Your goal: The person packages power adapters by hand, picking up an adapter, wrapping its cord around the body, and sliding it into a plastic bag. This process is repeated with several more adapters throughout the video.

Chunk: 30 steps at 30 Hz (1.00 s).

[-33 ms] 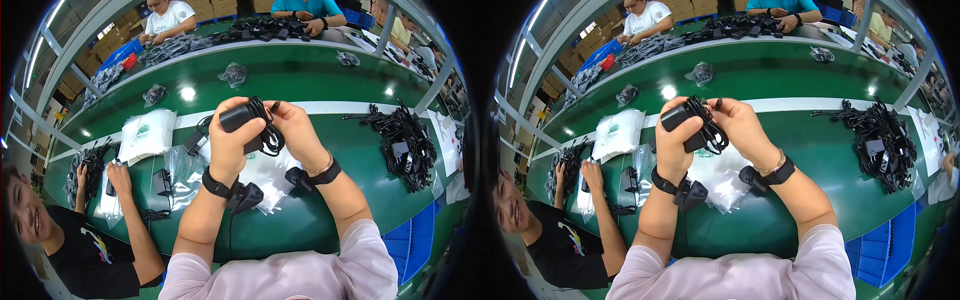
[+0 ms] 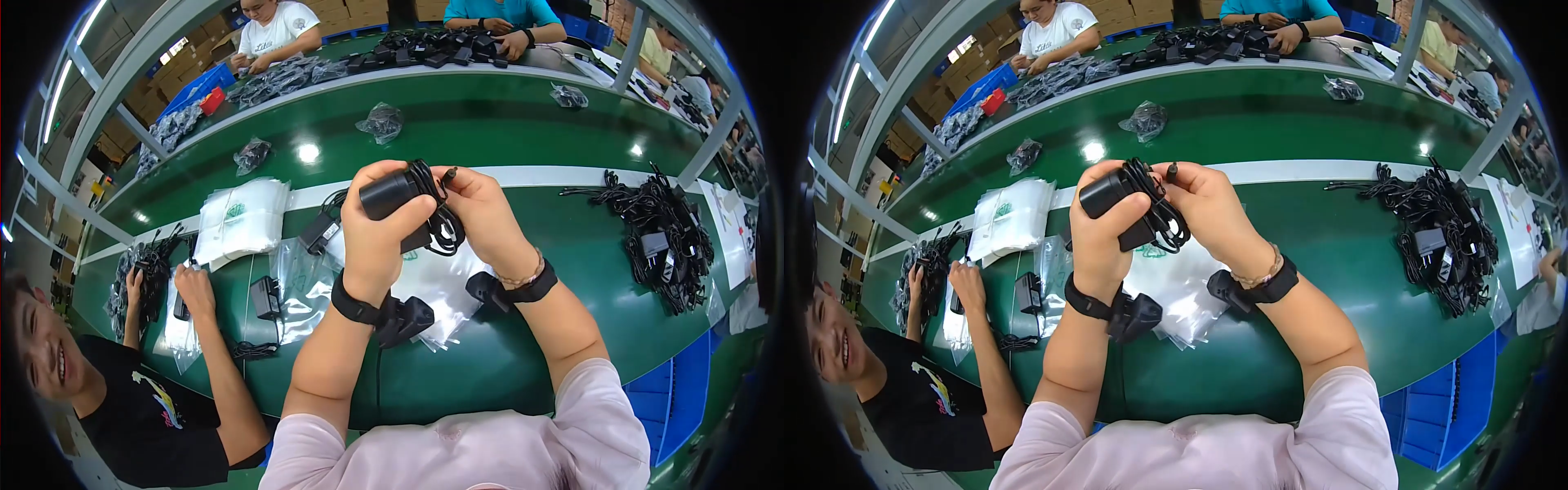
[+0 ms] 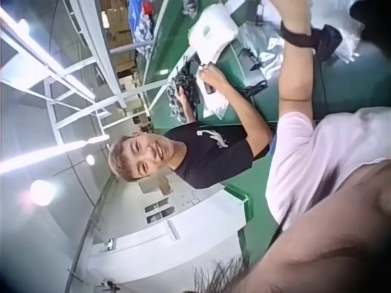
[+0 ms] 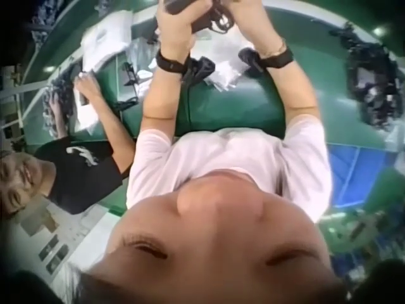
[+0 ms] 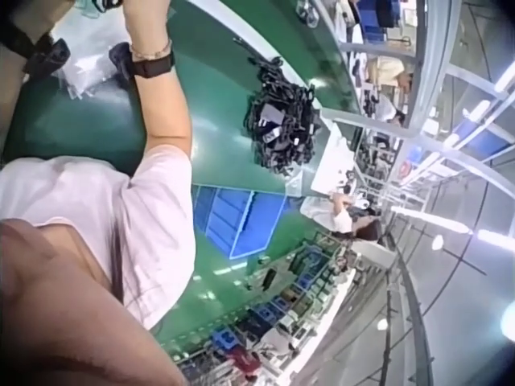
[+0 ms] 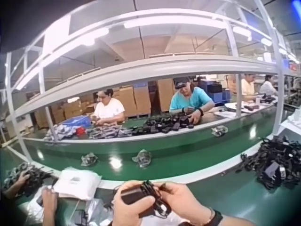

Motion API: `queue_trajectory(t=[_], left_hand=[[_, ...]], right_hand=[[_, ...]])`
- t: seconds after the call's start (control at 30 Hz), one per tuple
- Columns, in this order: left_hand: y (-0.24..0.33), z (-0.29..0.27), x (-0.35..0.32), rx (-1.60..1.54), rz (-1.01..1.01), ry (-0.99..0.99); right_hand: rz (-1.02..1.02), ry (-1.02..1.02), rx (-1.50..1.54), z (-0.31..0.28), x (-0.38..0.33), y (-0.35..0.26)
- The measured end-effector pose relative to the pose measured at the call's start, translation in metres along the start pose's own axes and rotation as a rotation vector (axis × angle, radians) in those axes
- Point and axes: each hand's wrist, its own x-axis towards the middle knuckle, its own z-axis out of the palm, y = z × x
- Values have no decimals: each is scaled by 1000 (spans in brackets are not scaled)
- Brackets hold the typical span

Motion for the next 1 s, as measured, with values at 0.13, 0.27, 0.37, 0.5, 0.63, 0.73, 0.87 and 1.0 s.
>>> queue_trajectory(t=[0.13, 0.27, 0.37, 0.5, 0.63, 0.73, 0.87, 1.0], left_hand=[[3, 4, -4, 219, 109, 110], [12, 0, -6, 266, 104, 116], [16, 2, -7, 229, 74, 83], [22, 3, -5, 198, 67, 33], [32, -5, -6, 209, 90, -46], [27, -6, -3, 261, 125, -111], [28, 10, -11, 406, 213, -88], [30, 23, -15, 117, 121, -124]], right_hand=[[61, -31, 200, 4, -5, 0], [38, -101, 310, 8, -12, 1], [24, -143, 435, 12, -19, -7], [51, -152, 517, 16, -23, -13], [72, -294, 548, 7, -20, -14], [9, -348, 422, 4, -21, -7], [-179, -289, 134, 11, -27, -12], [-358, -223, -47, 10, -33, -28]])
